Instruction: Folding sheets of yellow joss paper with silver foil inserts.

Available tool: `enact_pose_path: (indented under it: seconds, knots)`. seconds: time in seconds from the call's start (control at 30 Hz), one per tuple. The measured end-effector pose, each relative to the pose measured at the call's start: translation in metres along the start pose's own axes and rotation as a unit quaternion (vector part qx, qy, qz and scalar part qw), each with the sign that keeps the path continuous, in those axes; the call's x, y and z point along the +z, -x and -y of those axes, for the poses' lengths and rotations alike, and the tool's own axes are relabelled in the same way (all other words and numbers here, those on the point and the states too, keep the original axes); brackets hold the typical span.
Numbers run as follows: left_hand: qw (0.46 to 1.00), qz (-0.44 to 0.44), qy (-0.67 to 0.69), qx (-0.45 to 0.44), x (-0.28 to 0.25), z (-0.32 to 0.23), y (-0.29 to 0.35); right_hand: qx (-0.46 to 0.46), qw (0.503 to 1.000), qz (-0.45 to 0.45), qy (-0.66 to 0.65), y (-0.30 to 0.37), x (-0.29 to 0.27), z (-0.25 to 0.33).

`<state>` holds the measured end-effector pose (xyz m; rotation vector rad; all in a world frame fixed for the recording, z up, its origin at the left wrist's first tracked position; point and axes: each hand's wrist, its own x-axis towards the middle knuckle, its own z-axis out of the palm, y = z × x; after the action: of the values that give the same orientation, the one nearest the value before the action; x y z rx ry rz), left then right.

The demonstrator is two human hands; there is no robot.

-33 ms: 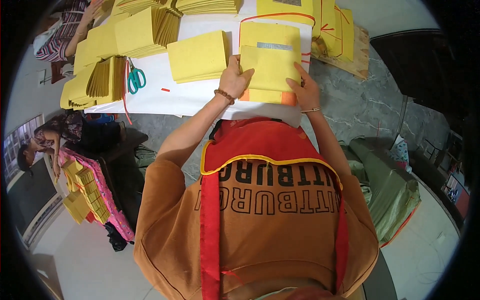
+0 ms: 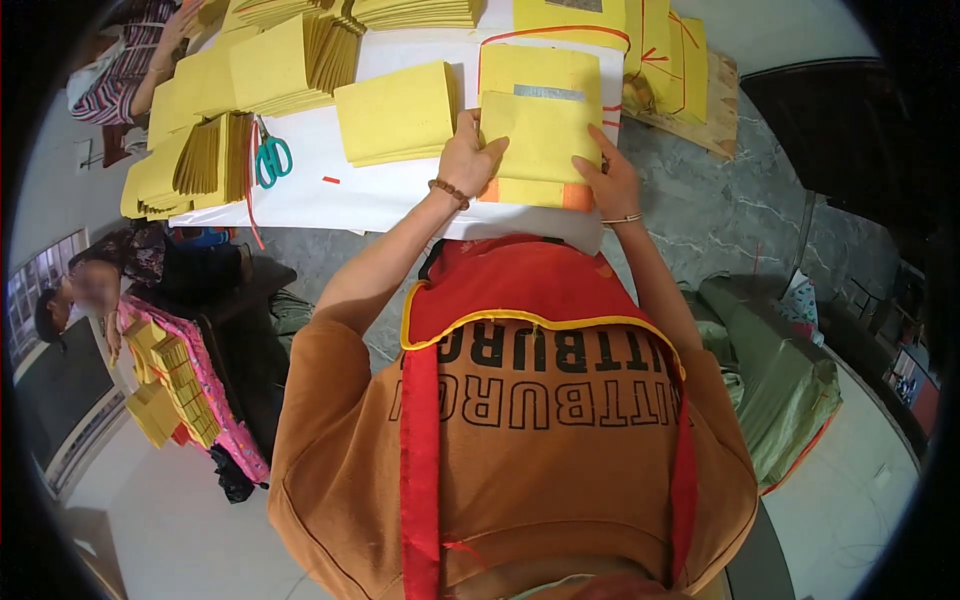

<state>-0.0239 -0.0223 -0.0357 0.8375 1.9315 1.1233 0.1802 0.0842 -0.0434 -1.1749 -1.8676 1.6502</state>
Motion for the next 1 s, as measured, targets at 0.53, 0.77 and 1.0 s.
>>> enact_pose_path:
  seconds: [0.53,0.77,1.0]
  knots:
    - [0.827,0.032,-0.397,0.397,0.025,-0.052,0.021,-0.077,0.995,-0.057,0.005,-0.005,0.003,-0.006]
    - [0.799,0.040,-0.460,0.385,0.035,-0.024,0.009,-0.012,0.999,-0.036,0.011,-0.002,0.003,0.002]
    - [0.800,0.063,-0.478,0.358,0.036,-0.024,0.007,-0.268,0.825,-0.125,0.482,0.035,0.008,0.029]
